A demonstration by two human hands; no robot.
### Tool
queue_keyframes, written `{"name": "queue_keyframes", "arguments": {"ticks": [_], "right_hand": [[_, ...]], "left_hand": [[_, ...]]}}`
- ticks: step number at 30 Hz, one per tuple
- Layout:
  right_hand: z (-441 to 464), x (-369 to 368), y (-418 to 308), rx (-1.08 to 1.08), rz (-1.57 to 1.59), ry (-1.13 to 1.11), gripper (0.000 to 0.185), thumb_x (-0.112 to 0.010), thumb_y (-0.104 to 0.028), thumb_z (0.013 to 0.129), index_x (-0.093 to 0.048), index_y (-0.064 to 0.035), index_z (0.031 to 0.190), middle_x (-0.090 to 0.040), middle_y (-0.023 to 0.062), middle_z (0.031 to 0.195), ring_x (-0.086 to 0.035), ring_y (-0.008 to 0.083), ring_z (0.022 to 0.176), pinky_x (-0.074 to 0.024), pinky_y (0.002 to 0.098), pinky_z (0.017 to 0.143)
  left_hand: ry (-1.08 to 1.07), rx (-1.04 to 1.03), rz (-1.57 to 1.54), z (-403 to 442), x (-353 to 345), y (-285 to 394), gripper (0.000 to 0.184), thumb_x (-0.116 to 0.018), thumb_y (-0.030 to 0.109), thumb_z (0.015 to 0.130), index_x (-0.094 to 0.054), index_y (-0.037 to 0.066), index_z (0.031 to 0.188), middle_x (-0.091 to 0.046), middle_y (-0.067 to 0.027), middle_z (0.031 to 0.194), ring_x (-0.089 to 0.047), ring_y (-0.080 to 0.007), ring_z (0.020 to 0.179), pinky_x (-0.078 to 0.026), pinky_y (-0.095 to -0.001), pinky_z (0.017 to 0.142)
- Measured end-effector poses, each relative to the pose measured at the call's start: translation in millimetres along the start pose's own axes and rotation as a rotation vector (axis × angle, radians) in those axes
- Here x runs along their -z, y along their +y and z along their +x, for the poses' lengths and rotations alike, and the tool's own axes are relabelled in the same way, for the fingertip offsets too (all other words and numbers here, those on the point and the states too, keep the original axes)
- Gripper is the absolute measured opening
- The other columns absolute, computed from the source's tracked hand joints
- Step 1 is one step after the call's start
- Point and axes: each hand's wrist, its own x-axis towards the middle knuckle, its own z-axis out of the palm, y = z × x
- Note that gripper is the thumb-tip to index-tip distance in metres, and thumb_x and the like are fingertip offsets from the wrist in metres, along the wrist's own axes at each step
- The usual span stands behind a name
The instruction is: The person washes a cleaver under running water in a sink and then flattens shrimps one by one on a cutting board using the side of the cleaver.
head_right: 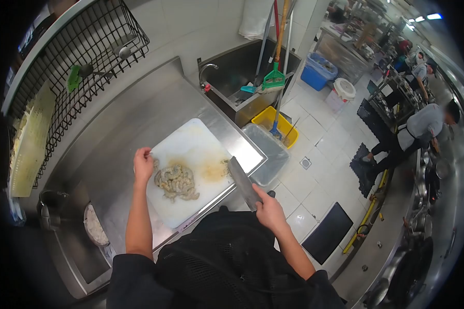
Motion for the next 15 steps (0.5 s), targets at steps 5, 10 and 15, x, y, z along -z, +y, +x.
{"name": "queue_keyframes", "arguments": {"ticks": [5,10,15], "right_hand": [[2.1,7.9,-5.9,-0.162,0.052,-0.087,0.062,-0.058,0.001,0.092,-0.052,-0.0143,0.152,-0.059,0.0224,0.146,-0.065,0.0357,0.126,-0.0496,0.0381,0.105],[6.9,2.3,15.3,0.095,0.043,0.002,0.060,-0.059,-0.010,0.094,-0.051,-0.0195,0.152,-0.061,0.0216,0.142,-0.061,0.0416,0.126,-0.0501,0.0444,0.105],[8.8,-3.2,10.7,0.051,0.157,-0.049,0.061,-0.059,-0.009,0.094,-0.048,-0.0172,0.154,-0.061,0.0224,0.142,-0.060,0.0419,0.127,-0.0490,0.0431,0.106]], "left_hand": [[-0.150,-0.127,0.428,-2.9,15.5,-38.9,0.022,-0.063,0.005,0.088,-0.072,0.003,0.107,-0.067,-0.0182,0.111,-0.065,-0.0383,0.104,-0.052,-0.0485,0.090],[-0.107,-0.144,0.507,-8.3,-1.4,13.8,0.027,-0.065,0.008,0.083,-0.072,0.005,0.109,-0.067,-0.0150,0.113,-0.061,-0.0387,0.111,-0.046,-0.0499,0.097],[-0.226,-0.256,0.284,-27.0,-45.8,44.1,0.031,-0.066,0.005,0.080,-0.071,0.006,0.111,-0.066,-0.0148,0.115,-0.058,-0.0372,0.115,-0.045,-0.0501,0.099]]}}
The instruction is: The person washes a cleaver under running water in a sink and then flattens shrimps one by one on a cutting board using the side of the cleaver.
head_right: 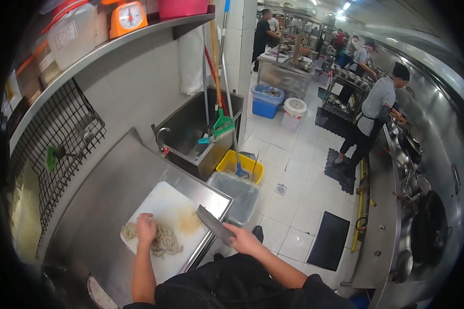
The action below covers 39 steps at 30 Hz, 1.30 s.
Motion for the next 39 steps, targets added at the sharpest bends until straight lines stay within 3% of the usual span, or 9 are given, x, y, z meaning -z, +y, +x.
{"name": "queue_keyframes", "arguments": {"ticks": [1,5,7,8,12,13,15,26,39], "right_hand": [[-0.5,-2.7,1.1,0.025,0.000,0.019,0.063,-0.061,-0.002,0.095,-0.048,-0.0159,0.155,-0.059,0.0208,0.146,-0.062,0.0361,0.127,-0.0489,0.0411,0.106],[-6.9,-2.5,4.3,-0.026,0.054,0.016,0.065,-0.062,-0.002,0.094,-0.046,-0.0147,0.155,-0.060,0.0225,0.144,-0.061,0.0369,0.128,-0.0479,0.0422,0.108],[-7.7,-8.7,22.0,0.119,-0.030,0.102,0.062,-0.064,-0.006,0.096,-0.047,-0.0129,0.155,-0.071,0.0215,0.119,-0.073,0.0307,0.101,-0.0571,0.0396,0.089],[-6.6,-8.7,27.1,0.110,-0.029,0.092,0.062,-0.064,-0.006,0.096,-0.047,-0.0129,0.155,-0.071,0.0215,0.119,-0.073,0.0307,0.101,-0.0571,0.0396,0.089],[-0.9,-2.9,39.8,-0.189,0.288,0.003,0.041,-0.060,-0.017,0.104,-0.056,-0.0091,0.144,-0.059,0.0033,0.071,-0.055,0.0106,0.047,-0.0471,0.0289,0.045],[5.4,-4.9,62.7,-0.213,0.356,-0.006,0.037,-0.058,-0.017,0.105,-0.057,-0.0083,0.141,-0.060,0.0040,0.071,-0.056,0.0115,0.048,-0.0476,0.0290,0.046],[0.1,-6.7,89.8,-0.261,0.408,-0.055,0.033,-0.056,-0.017,0.106,-0.058,-0.0074,0.138,-0.061,0.0047,0.072,-0.057,0.0125,0.049,-0.0481,0.0291,0.047],[0.4,-6.4,104.3,-0.293,0.701,-0.059,0.025,-0.053,-0.022,0.109,-0.060,-0.0055,0.126,-0.063,0.0064,0.076,-0.056,0.0123,0.050,-0.0475,0.0273,0.046],[-18.9,17.0,115.0,-0.324,0.465,0.046,0.022,-0.055,-0.021,0.107,-0.067,-0.0059,0.118,-0.062,0.0017,0.072,-0.056,0.0097,0.051,-0.0453,0.0262,0.046]], "left_hand": [[-0.036,0.008,-0.042,-0.7,-5.1,12.6,0.032,-0.065,0.005,0.080,-0.070,0.006,0.112,-0.066,-0.0142,0.116,-0.059,-0.0369,0.115,-0.044,-0.0502,0.099],[-0.118,0.015,-0.103,-2.6,-22.3,38.7,0.031,-0.065,0.009,0.083,-0.070,0.007,0.113,-0.067,-0.0133,0.119,-0.059,-0.0361,0.117,-0.044,-0.0500,0.100],[-0.146,-0.032,-0.056,1.2,-30.4,37.6,0.031,-0.066,0.012,0.083,-0.071,0.007,0.113,-0.067,-0.0131,0.120,-0.059,-0.0359,0.117,-0.044,-0.0503,0.101],[-0.178,-0.068,-0.008,-2.2,-35.3,34.9,0.032,-0.067,0.015,0.083,-0.071,0.007,0.113,-0.067,-0.0130,0.121,-0.059,-0.0357,0.117,-0.044,-0.0505,0.102],[-0.336,-0.046,0.154,1.3,-40.5,35.4,0.035,-0.067,0.023,0.083,-0.073,0.007,0.113,-0.067,-0.0147,0.124,-0.061,-0.0353,0.116,-0.046,-0.0515,0.102],[-0.417,-0.016,0.200,4.5,-33.2,42.3,0.034,-0.067,0.025,0.084,-0.073,0.007,0.113,-0.066,-0.0160,0.125,-0.062,-0.0355,0.116,-0.047,-0.0523,0.100],[-0.323,-0.040,0.147,-4.0,-29.0,45.1,0.034,-0.067,0.024,0.086,-0.073,0.007,0.115,-0.066,-0.0147,0.130,-0.060,-0.0338,0.122,-0.044,-0.0488,0.105],[-0.310,0.013,0.056,-5.8,-29.2,43.0,0.040,-0.071,0.017,0.082,-0.074,0.006,0.120,-0.066,-0.0145,0.137,-0.060,-0.0332,0.126,-0.044,-0.0463,0.108],[-0.254,-0.084,-0.001,-8.3,-43.1,16.9,0.039,-0.069,0.016,0.077,-0.076,0.006,0.114,-0.069,-0.0164,0.130,-0.063,-0.0374,0.119,-0.050,-0.0515,0.101]]}}
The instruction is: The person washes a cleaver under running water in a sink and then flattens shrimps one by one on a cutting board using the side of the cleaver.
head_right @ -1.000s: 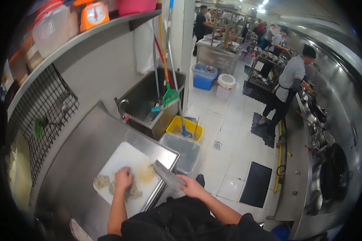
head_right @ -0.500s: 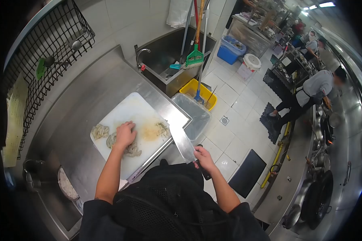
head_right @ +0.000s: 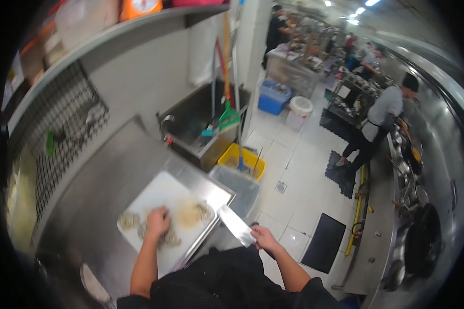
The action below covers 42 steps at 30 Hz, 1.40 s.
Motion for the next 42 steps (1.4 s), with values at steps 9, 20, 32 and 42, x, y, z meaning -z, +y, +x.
{"name": "queue_keyframes", "arguments": {"ticks": [9,20,32,42], "right_hand": [[7.7,-43.1,-27.6,0.138,0.130,0.087,0.023,-0.066,-0.016,0.101,-0.060,-0.0046,0.119,-0.062,0.0039,0.073,-0.056,0.0099,0.053,-0.0463,0.0277,0.047],[14.3,-71.7,-40.7,0.113,0.083,-0.033,0.036,-0.067,-0.016,0.098,-0.059,-0.0050,0.131,-0.064,0.0061,0.078,-0.053,0.0101,0.052,-0.0439,0.0290,0.047],[5.1,-80.1,-47.1,0.061,0.081,0.009,0.032,-0.066,-0.016,0.101,-0.058,-0.0061,0.130,-0.058,0.0013,0.074,-0.050,0.0083,0.052,-0.0411,0.0269,0.046],[-3.0,-80.6,-49.4,0.071,0.127,-0.061,0.030,-0.065,-0.014,0.101,-0.057,-0.0050,0.129,-0.058,0.0013,0.074,-0.051,0.0082,0.052,-0.0410,0.0262,0.046]], "left_hand": [[-0.150,0.111,0.157,-14.8,28.4,31.4,0.035,-0.075,0.027,0.081,-0.077,0.007,0.110,-0.064,-0.0202,0.120,-0.060,-0.0402,0.115,-0.050,-0.0499,0.099],[-0.120,0.109,0.101,-28.4,29.4,43.3,0.023,-0.072,0.016,0.080,-0.077,0.004,0.099,-0.066,-0.0195,0.105,-0.063,-0.0400,0.104,-0.051,-0.0483,0.096],[-0.151,0.181,0.106,-26.3,36.5,32.3,0.029,-0.076,0.019,0.082,-0.076,0.007,0.108,-0.068,-0.0192,0.110,-0.064,-0.0386,0.108,-0.052,-0.0478,0.094],[-0.169,0.174,0.132,-16.6,30.6,23.5,0.035,-0.073,0.018,0.077,-0.076,0.007,0.110,-0.074,-0.0206,0.105,-0.070,-0.0382,0.103,-0.055,-0.0479,0.091]]}}
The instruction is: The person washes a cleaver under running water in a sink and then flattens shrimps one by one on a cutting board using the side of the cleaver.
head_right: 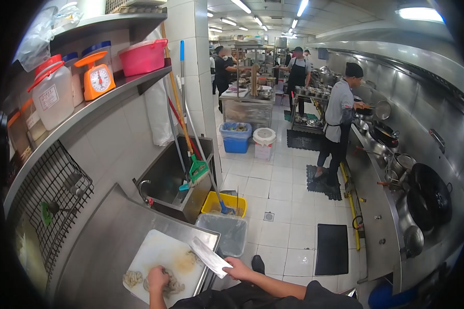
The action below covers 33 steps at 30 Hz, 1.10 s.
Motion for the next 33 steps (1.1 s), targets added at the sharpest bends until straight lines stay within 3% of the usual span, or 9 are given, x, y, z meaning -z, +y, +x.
{"name": "queue_keyframes", "arguments": {"ticks": [17,20,22,23,25,28,33], "right_hand": [[12.9,-6.0,5.1,0.012,-0.055,-0.006,0.031,-0.066,-0.015,0.099,-0.059,-0.0037,0.127,-0.058,0.0034,0.072,-0.050,0.0098,0.049,-0.0398,0.0290,0.043],[10.6,-5.7,-0.6,-0.012,-0.072,-0.016,0.028,-0.065,-0.015,0.101,-0.059,-0.0056,0.126,-0.059,0.0009,0.073,-0.052,0.0077,0.053,-0.0418,0.0263,0.046],[8.3,-6.4,-5.3,-0.015,-0.076,-0.015,0.027,-0.065,-0.015,0.101,-0.059,-0.0056,0.126,-0.059,0.0010,0.073,-0.053,0.0077,0.053,-0.0420,0.0263,0.046],[6.3,-6.4,-6.8,-0.017,-0.078,-0.014,0.027,-0.065,-0.016,0.101,-0.059,-0.0057,0.125,-0.059,0.0010,0.073,-0.053,0.0078,0.053,-0.0423,0.0262,0.046],[3.7,-7.5,-11.1,-0.032,-0.081,-0.007,0.026,-0.065,-0.016,0.101,-0.059,-0.0058,0.124,-0.059,0.0010,0.073,-0.053,0.0079,0.053,-0.0425,0.0262,0.047],[4.4,-7.3,-8.7,-0.034,-0.088,-0.001,0.024,-0.065,-0.016,0.101,-0.059,-0.0060,0.122,-0.058,0.0008,0.072,-0.053,0.0080,0.053,-0.0428,0.0261,0.047],[6.9,-4.1,-1.4,-0.013,-0.062,-0.011,0.023,-0.065,-0.016,0.101,-0.059,-0.0056,0.121,-0.057,0.0005,0.072,-0.053,0.0081,0.053,-0.0434,0.0262,0.047]], "left_hand": [[0.020,0.047,-0.151,4.1,-8.8,-1.8,0.039,-0.065,0.012,0.071,-0.075,0.006,0.108,-0.075,-0.0218,0.105,-0.069,-0.0406,0.104,-0.054,-0.0480,0.092],[0.079,0.055,-0.248,5.6,-16.1,-9.3,0.037,-0.063,0.011,0.072,-0.076,0.005,0.106,-0.075,-0.0202,0.099,-0.071,-0.0394,0.096,-0.055,-0.0457,0.086],[0.098,0.094,-0.427,11.1,-19.8,-15.6,0.033,-0.064,0.008,0.073,-0.076,0.003,0.104,-0.073,-0.0152,0.085,-0.070,-0.0310,0.078,-0.054,-0.0396,0.075],[0.094,0.098,-0.428,13.8,-22.3,-18.1,0.033,-0.064,0.008,0.073,-0.076,0.003,0.104,-0.073,-0.0152,0.085,-0.070,-0.0310,0.078,-0.054,-0.0396,0.075],[0.135,0.104,-0.618,20.4,-19.9,-16.9,0.030,-0.064,0.005,0.076,-0.076,0.001,0.103,-0.066,-0.0063,0.073,-0.060,-0.0184,0.065,-0.050,-0.0323,0.065],[0.120,0.136,-0.797,27.3,-14.9,-8.8,0.027,-0.063,0.000,0.077,-0.075,-0.001,0.101,-0.060,-0.0011,0.071,-0.053,-0.0113,0.064,-0.046,-0.0285,0.062],[0.139,0.103,-0.801,35.4,-17.1,-3.5,0.026,-0.061,-0.002,0.078,-0.075,-0.002,0.100,-0.060,0.0002,0.071,-0.053,-0.0104,0.065,-0.045,-0.0277,0.061]]}}
